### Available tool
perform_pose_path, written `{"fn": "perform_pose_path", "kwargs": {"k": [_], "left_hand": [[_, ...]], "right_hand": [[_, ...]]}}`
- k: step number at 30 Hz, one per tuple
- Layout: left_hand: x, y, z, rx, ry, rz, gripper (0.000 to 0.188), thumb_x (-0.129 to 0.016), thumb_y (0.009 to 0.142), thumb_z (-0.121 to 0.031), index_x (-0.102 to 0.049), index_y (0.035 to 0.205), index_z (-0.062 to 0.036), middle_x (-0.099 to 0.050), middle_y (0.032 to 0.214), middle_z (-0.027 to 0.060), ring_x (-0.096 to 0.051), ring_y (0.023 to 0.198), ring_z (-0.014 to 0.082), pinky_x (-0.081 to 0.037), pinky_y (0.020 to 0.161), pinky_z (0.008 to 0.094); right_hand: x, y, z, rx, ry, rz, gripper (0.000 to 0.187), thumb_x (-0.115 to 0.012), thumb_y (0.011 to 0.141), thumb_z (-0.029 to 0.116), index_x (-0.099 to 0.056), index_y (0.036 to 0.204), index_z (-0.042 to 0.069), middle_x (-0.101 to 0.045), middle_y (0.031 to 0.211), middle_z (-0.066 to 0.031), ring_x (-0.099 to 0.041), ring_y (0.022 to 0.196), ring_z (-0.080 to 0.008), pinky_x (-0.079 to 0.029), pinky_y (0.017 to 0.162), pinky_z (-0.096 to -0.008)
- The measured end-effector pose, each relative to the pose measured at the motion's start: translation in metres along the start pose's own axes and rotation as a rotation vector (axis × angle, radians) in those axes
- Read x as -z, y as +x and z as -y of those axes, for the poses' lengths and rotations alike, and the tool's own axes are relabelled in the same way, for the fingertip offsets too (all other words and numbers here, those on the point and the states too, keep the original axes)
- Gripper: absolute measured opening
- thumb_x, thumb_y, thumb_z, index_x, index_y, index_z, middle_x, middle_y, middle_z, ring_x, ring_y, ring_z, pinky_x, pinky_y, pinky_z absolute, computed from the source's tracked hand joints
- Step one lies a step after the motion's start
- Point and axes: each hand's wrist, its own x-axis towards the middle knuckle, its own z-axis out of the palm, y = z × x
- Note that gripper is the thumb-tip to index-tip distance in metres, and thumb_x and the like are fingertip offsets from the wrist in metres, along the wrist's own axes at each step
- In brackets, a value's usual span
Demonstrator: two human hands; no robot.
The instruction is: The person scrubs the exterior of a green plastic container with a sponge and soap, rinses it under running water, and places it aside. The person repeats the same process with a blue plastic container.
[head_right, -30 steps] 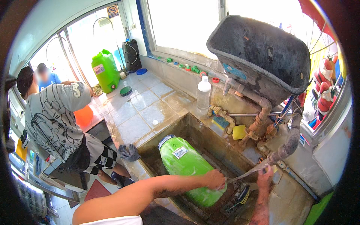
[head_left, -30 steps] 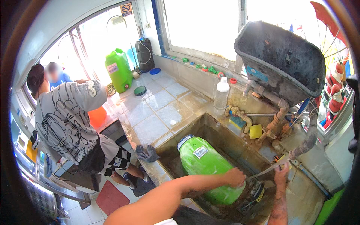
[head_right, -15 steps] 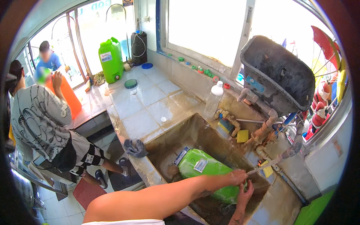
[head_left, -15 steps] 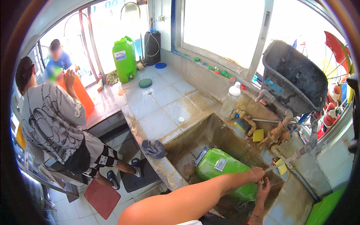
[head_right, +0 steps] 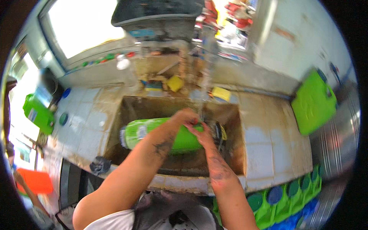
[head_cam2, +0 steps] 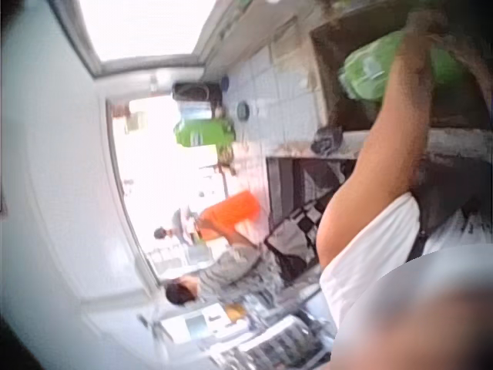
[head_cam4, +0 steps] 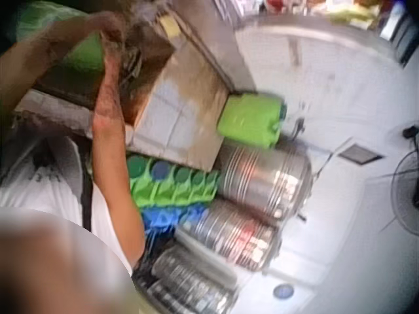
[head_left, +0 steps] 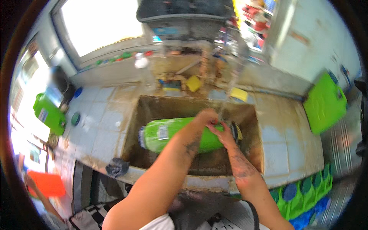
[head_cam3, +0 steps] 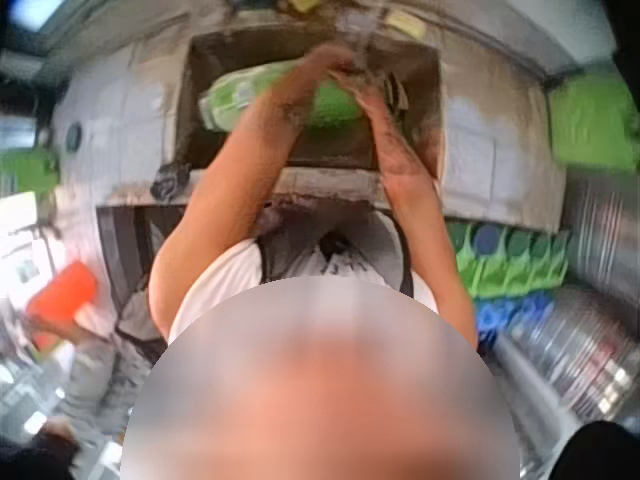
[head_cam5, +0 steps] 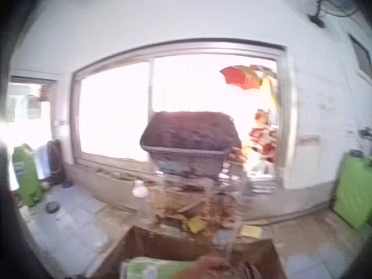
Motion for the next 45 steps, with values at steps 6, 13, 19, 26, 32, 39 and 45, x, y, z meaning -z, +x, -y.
{"fn": "perform_pose_path", "kwargs": {"k": [6, 13, 19, 26, 32, 39, 45], "left_hand": [[0.018, -0.041, -0.058, 0.265, -0.267, -0.05, 0.028, -0.071, 0.082, -0.027, -0.072, 0.074, 0.0003, -0.069, 0.073, 0.0171, -0.07, 0.061, 0.0297, -0.058, 0.059, 0.0362], [0.001, -0.073, -0.036, -0.042, 0.165, -0.22, 0.026, -0.07, 0.084, -0.023, -0.073, 0.096, 0.0004, -0.071, 0.099, 0.0216, -0.067, 0.095, 0.0373, -0.053, 0.087, 0.0479], [-0.016, -0.124, -0.008, -0.337, -0.04, -0.742, 0.034, -0.071, 0.08, -0.015, -0.073, 0.114, -0.0109, -0.068, 0.119, 0.0154, -0.065, 0.107, 0.0361, -0.052, 0.096, 0.0432], [-0.038, -0.327, 0.12, 0.79, -0.185, -1.01, 0.072, -0.074, 0.082, -0.044, -0.057, 0.134, 0.0024, -0.063, 0.127, 0.0283, -0.058, 0.122, 0.0414, -0.044, 0.105, 0.0453], [-0.008, -0.353, 0.082, 0.774, -0.187, -0.94, 0.079, -0.073, 0.081, -0.052, -0.057, 0.135, 0.0032, -0.061, 0.13, 0.0292, -0.06, 0.119, 0.042, -0.047, 0.102, 0.0452], [0.083, -0.298, -0.076, -0.12, -0.008, -0.96, 0.075, -0.08, 0.078, -0.035, -0.053, 0.142, -0.0073, -0.068, 0.118, 0.0251, -0.064, 0.112, 0.0397, -0.05, 0.098, 0.0439], [0.073, -0.234, -0.022, 0.131, 0.23, -0.407, 0.063, -0.08, 0.078, -0.039, -0.061, 0.13, -0.0098, -0.07, 0.106, 0.0223, -0.065, 0.102, 0.0427, -0.052, 0.088, 0.0504]], "right_hand": [[-0.002, 0.003, -0.022, 0.004, 0.091, 0.011, 0.112, -0.089, 0.07, 0.053, -0.036, 0.149, -0.006, -0.053, 0.139, -0.0238, -0.054, 0.126, -0.031, -0.041, 0.108, -0.0458], [-0.01, -0.03, 0.027, -0.084, -0.123, -0.015, 0.114, -0.086, 0.07, 0.058, -0.037, 0.149, -0.005, -0.044, 0.149, -0.0291, -0.044, 0.138, -0.0396, -0.038, 0.112, -0.0504], [-0.008, -0.014, -0.008, 0.0, -0.146, 0.003, 0.116, -0.084, 0.068, 0.064, -0.038, 0.149, -0.005, -0.04, 0.151, -0.0297, -0.038, 0.142, -0.0407, -0.036, 0.113, -0.0515], [-0.001, -0.013, -0.007, 0.038, -0.234, 0.098, 0.114, -0.077, 0.067, 0.073, -0.039, 0.153, 0.007, -0.033, 0.156, -0.0286, -0.032, 0.145, -0.0429, -0.031, 0.116, -0.0545], [-0.003, -0.008, 0.021, -0.021, -0.385, 0.103, 0.102, -0.059, 0.085, 0.072, -0.027, 0.158, 0.008, -0.029, 0.158, -0.0273, -0.03, 0.145, -0.0437, -0.028, 0.118, -0.0528], [0.004, 0.052, 0.011, 0.089, 0.006, 0.149, 0.076, -0.039, 0.102, 0.06, -0.034, 0.155, 0.005, -0.034, 0.159, -0.0189, -0.03, 0.147, -0.0354, -0.024, 0.119, -0.0426], [0.04, 0.005, 0.129, 0.259, 0.216, 0.251, 0.069, -0.053, 0.098, 0.055, -0.048, 0.147, 0.007, -0.051, 0.147, -0.0186, -0.046, 0.137, -0.0251, -0.035, 0.112, -0.0398]]}}
